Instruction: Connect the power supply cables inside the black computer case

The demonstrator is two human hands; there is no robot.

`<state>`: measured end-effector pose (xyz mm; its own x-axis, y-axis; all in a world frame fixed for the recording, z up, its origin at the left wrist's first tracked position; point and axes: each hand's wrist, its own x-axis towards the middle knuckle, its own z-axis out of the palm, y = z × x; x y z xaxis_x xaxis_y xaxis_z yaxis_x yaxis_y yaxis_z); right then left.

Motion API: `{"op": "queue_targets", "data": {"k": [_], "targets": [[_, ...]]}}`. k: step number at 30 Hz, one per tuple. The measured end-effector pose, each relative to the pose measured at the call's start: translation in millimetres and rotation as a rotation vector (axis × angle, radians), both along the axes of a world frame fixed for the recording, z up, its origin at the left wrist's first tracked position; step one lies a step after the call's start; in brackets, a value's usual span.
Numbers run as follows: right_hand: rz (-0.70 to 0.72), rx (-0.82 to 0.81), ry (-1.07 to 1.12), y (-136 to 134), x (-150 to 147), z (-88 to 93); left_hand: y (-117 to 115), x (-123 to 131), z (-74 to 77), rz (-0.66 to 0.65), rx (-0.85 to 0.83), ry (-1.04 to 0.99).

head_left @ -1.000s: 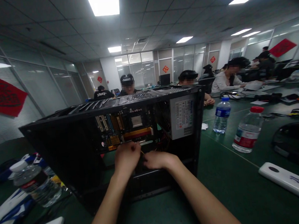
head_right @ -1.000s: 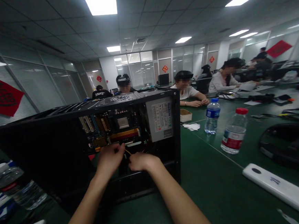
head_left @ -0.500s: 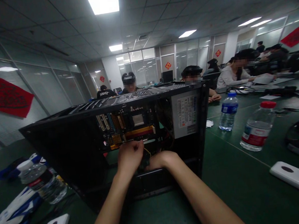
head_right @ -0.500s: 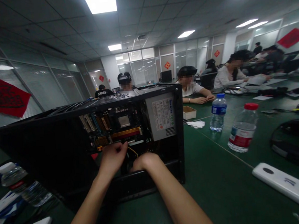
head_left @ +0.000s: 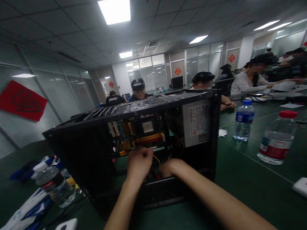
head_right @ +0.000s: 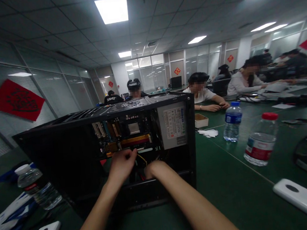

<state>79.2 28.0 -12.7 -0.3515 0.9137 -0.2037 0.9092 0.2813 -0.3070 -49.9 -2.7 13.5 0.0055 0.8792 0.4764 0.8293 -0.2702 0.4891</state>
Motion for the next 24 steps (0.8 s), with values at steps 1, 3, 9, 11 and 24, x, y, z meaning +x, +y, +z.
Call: {"op": "queue_targets", "data": {"k": [1, 3, 9, 11, 24], "targets": [[0.062, -0.027, -0.020, -2.1, 0.5, 2.9, 0.9, -0.5, -0.8, -0.003, 0.014, -0.012], [0.188, -0.039, -0.049, -6.4, 1.6, 7.4, 2.2, -1.7, -1.5, -0.004, 0.048, -0.037], [-0.072, 0.320, 0.328, -14.9, 4.2, 14.0, 2.9, -5.9, 0.9, -0.013, 0.106, -0.121], [-0.197, 0.446, 0.632, -15.6, 6.3, 17.1, 3.1, -5.6, 1.6, -0.027, 0.116, -0.146], [-0.180, 0.458, 1.475, -20.5, 9.4, 26.8, -16.4, -31.2, 36.7, -0.582, -0.571, -1.208]]}}
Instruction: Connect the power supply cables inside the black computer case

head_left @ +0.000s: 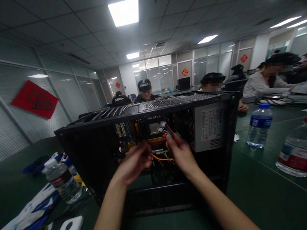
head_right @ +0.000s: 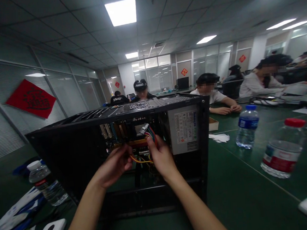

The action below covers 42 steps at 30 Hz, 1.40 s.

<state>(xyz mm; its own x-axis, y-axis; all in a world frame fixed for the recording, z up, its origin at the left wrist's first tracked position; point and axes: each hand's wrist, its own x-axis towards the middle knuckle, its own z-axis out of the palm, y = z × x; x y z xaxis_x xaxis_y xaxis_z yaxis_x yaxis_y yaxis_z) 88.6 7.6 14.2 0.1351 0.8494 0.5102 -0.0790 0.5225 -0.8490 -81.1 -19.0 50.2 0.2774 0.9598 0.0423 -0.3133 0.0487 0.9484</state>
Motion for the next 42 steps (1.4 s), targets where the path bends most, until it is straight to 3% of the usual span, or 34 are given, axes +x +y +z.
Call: {"op": "queue_targets", "data": {"k": [5, 8, 11, 22, 38, 42], "targets": [[0.205, -0.037, 0.122, -0.9, 2.0, 4.6, -10.7, -6.1, 15.1, 0.011, 0.008, -0.134], [0.390, -0.070, 0.161, -4.2, 3.6, 6.2, -8.7, 4.3, 9.7, 0.020, 0.019, -0.144], [0.484, -0.081, 0.079, -8.3, 1.7, 8.6, -5.6, 13.9, 1.2, -0.006, 0.000, -0.126], [0.379, -0.010, -0.048, -8.8, -2.6, 11.0, -4.7, 13.1, 2.4, 0.110, 0.110, -0.047], [0.411, -0.067, 0.076, -6.3, 12.6, 11.5, -7.6, 38.2, -10.5, 0.128, 0.211, 0.062], [0.493, -0.149, 0.147, -6.5, 11.3, 9.9, -7.0, 42.0, -13.3, 0.132, 0.240, 0.051]]}}
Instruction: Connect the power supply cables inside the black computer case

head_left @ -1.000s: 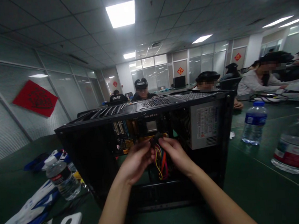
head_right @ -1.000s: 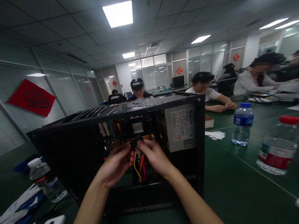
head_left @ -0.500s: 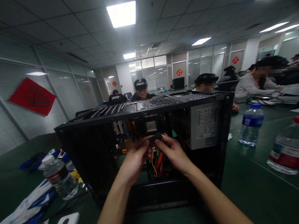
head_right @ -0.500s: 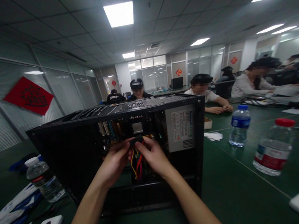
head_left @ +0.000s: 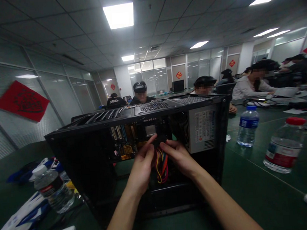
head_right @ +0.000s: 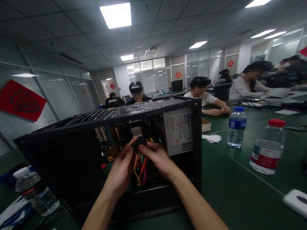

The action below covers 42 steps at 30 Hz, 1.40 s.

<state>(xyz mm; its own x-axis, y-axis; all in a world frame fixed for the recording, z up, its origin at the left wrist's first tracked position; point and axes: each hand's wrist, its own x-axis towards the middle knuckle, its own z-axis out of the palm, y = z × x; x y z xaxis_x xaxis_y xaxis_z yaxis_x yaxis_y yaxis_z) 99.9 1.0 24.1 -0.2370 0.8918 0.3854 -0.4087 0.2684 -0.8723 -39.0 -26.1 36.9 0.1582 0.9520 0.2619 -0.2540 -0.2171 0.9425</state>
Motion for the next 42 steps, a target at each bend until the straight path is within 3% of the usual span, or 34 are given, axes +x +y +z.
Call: {"op": "queue_targets", "data": {"k": [4, 10, 16, 25, 32, 36, 42], "targets": [[0.082, 0.002, -0.021, 1.0, 1.4, -2.3, -0.5, 4.8, -0.8, -0.007, 0.023, 0.032], [0.083, 0.061, -0.068, 0.3, 1.9, -1.2, -1.8, 10.8, -4.0, 0.153, 0.104, 0.170], [-0.042, 0.063, -0.099, -2.7, -0.6, 3.9, -3.4, 21.2, -10.4, 0.288, 0.209, 0.123], [-0.113, 0.101, -0.143, 0.3, -1.9, 3.0, -0.7, 23.2, -13.5, 0.332, 0.249, 0.173], [-0.014, -0.031, -0.135, 4.8, -3.1, 2.4, 2.8, 17.2, -18.9, 0.407, 0.211, 0.275], [0.007, -0.025, -0.152, 3.3, 0.7, 4.8, 4.0, 16.1, -24.4, 0.408, 0.261, 0.309], [-0.056, -0.053, -0.100, 2.8, -0.8, 5.0, 0.1, 14.1, -17.8, 0.428, 0.271, 0.500]]}}
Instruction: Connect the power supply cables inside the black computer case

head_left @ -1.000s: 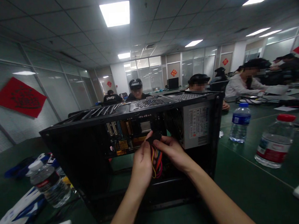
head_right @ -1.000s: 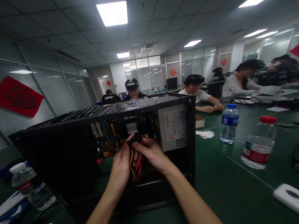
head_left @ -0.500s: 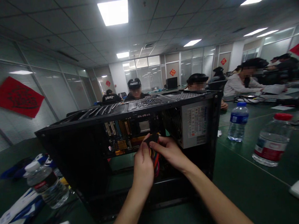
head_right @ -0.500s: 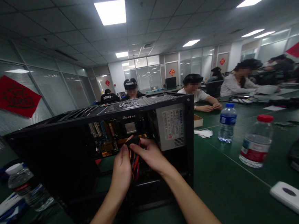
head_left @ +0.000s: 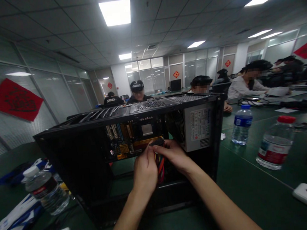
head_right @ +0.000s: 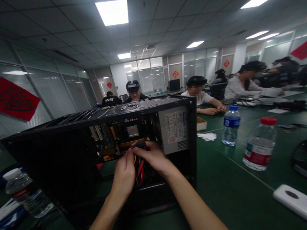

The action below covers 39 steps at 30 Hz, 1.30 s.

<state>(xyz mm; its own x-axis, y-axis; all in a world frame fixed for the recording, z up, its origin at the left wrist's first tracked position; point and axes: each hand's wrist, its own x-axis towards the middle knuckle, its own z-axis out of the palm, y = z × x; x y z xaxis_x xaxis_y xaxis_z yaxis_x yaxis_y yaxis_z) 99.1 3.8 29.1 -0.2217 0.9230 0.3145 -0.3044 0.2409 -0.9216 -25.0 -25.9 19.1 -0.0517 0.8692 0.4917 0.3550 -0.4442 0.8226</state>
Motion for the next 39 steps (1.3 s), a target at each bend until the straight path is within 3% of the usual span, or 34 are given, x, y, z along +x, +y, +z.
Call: {"op": "queue_targets", "data": {"k": [6, 12, 16, 23, 27, 31, 35, 39], "targets": [[-0.103, 0.004, 0.027, 3.0, -6.4, -3.8, -5.1, -13.0, 16.0, 0.171, 0.042, 0.289], [-0.163, 0.016, -0.017, 8.2, -7.4, -7.8, -15.9, -16.0, 33.5, 0.180, 0.020, 0.474], [-0.173, 0.029, -0.031, 8.7, -7.8, -8.6, -20.8, -10.8, 36.7, 0.269, -0.007, 0.657], [-0.180, 0.087, -0.166, 14.7, -5.8, -14.9, -16.4, -17.4, 38.1, 0.282, -0.089, 0.736], [-0.272, 0.080, -0.540, 19.7, -2.8, -24.5, -3.3, -32.1, 34.4, 0.207, -0.231, 0.845], [-0.402, 0.055, -0.917, 17.0, -2.9, -29.2, 11.9, -39.8, 20.3, 0.183, -0.366, 0.918], [-0.410, 0.074, -1.018, 14.0, -4.6, -29.7, 19.9, -39.2, 7.7, 0.264, -0.376, 0.945], [-0.401, 0.074, -1.039, 15.8, -4.2, -30.9, 22.0, -38.5, 4.6, 0.313, -0.337, 0.951]]}}
